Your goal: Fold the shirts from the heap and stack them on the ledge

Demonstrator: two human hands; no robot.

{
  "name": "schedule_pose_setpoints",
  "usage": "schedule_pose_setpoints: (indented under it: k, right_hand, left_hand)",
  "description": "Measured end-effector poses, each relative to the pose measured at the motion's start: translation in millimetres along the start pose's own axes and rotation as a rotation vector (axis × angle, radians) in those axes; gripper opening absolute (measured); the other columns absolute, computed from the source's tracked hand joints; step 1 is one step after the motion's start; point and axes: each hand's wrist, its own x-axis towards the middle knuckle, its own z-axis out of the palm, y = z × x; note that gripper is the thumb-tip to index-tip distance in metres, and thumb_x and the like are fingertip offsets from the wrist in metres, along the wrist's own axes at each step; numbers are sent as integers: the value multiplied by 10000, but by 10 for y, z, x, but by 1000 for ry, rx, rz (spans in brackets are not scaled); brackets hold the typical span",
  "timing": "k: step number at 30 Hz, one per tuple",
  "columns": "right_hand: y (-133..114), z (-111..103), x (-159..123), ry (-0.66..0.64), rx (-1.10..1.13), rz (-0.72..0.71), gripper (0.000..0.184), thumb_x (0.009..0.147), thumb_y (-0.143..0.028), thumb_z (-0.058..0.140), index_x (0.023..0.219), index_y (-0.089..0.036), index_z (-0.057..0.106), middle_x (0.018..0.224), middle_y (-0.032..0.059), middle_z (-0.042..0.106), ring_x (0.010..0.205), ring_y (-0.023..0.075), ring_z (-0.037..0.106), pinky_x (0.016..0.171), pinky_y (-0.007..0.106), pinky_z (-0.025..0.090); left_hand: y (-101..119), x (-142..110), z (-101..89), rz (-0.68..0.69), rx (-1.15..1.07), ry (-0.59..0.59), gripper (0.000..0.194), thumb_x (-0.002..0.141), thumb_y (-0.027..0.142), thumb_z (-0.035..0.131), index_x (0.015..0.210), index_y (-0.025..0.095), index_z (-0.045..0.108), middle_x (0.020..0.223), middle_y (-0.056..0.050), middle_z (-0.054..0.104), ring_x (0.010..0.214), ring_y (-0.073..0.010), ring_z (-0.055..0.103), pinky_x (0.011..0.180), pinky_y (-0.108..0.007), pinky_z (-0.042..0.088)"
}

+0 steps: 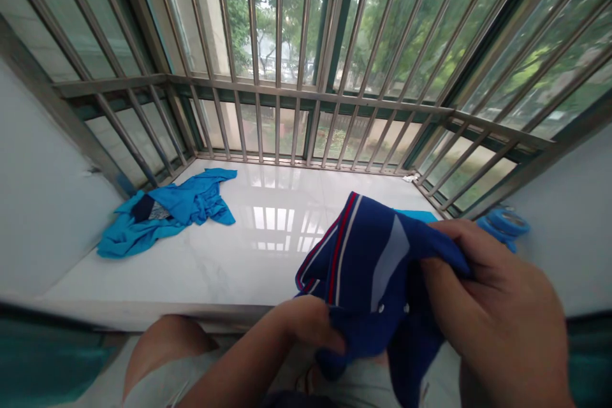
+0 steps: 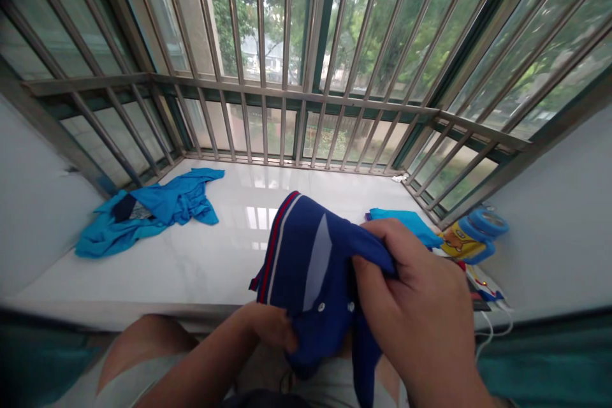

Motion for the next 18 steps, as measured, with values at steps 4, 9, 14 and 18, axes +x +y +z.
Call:
schedule_pose_setpoints:
  k: [4, 9, 14, 18]
  right_hand:
    - [215, -101, -7, 91, -123, 102, 195, 990, -446, 598, 985, -332, 756, 734, 27, 730, 601, 280, 676, 491, 359, 430]
    - [757, -164, -65, 6, -185, 87, 219, 938, -516, 660, 1002, -347, 785, 804, 46, 775, 620, 294, 702, 482, 371, 454]
    - [1396, 80, -276, -375, -1, -45, 207, 868, -390, 681, 995, -330, 832, 878, 44, 830, 713, 310, 779, 580, 392, 595]
    - [1739, 286, -601, -342, -29, -16, 251, 896, -363, 629, 1039, -322, 832, 951, 45, 829, 836, 292, 802, 668, 375, 637]
  left_hand:
    - [187, -187, -272, 21, 31, -416, 645, 833, 512, 855, 1410, 254, 724, 1241, -64, 795, 1197, -332, 743, 1015, -472, 597]
    - [542, -460, -906, 64, 604, 215, 278, 948, 440, 659, 809, 206, 718, 787, -20, 738, 768, -209, 685, 728, -301, 522]
    - [930, -817, -1486, -8, 1218, 519, 70, 815, 296, 560, 791, 262, 616, 692, 9, 662, 672, -211, 627, 637, -289, 412]
    - [899, -1109, -1799, -77, 1381, 461, 115, 820, 357, 547, 863, 285, 626, 756, -22, 719, 718, -262, 684, 643, -325, 443]
